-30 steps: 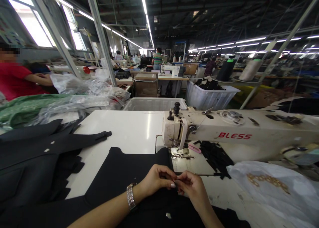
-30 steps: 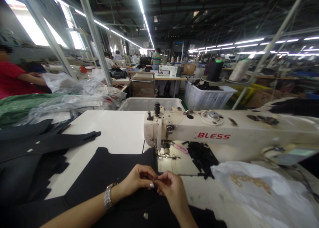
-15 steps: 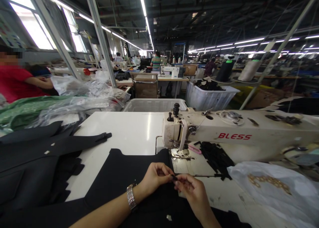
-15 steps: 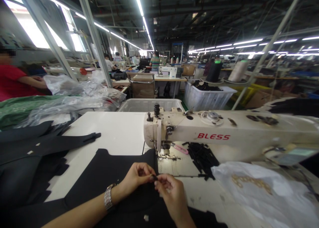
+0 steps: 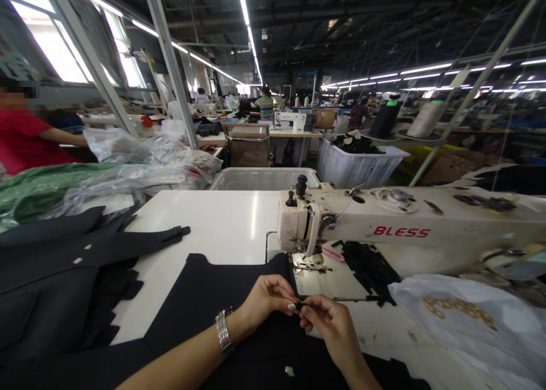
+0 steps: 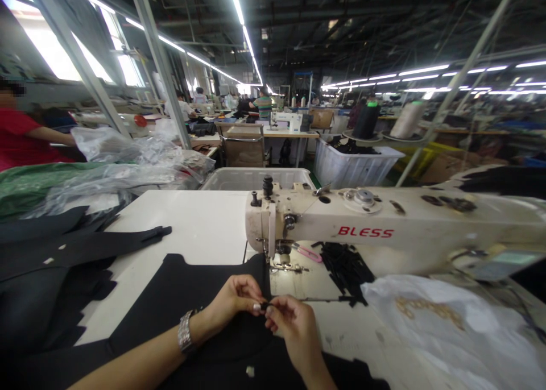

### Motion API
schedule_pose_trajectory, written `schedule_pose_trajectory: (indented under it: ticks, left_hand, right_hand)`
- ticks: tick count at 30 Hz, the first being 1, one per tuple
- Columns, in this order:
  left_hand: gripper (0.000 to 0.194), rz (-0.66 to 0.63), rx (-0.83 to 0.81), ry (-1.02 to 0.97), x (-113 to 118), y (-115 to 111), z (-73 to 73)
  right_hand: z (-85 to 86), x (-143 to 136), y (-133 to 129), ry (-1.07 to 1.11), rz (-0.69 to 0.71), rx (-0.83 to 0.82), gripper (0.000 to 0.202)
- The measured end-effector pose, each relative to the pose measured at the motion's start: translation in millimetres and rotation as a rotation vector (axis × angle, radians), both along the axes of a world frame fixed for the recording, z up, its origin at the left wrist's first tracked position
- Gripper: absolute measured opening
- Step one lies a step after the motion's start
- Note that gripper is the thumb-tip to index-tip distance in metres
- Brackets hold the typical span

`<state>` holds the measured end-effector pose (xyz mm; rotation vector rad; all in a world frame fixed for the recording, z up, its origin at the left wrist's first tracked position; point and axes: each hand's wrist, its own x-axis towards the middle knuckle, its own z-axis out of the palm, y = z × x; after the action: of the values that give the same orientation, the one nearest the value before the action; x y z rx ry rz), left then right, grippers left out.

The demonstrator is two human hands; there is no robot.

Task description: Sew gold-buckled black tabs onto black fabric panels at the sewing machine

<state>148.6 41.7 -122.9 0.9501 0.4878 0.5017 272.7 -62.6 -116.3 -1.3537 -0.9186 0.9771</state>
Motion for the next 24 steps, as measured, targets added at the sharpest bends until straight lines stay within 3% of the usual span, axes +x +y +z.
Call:
schedule_pose_trajectory:
  ticks: [7, 15, 24]
  left_hand:
    - [0.031, -0.034, 0.078, 0.017, 0.0, -3.2, 5.7]
    - [0.030, 0.092, 0.140, 0.062, 0.5, -8.4, 16.5]
    - [0.032, 0.039, 0.181, 0.097, 0.8, -5.7, 8.5]
  right_hand:
    - [-0.5, 1.8, -1.0, -0.066, -0.015, -0.031, 0.025]
    - [-4.4, 1.7, 0.1, -0.115, -0.045, -0.039, 0.029]
    - [-2.7, 0.4, -1.5, -0.033, -0.042, -0.045, 0.028]
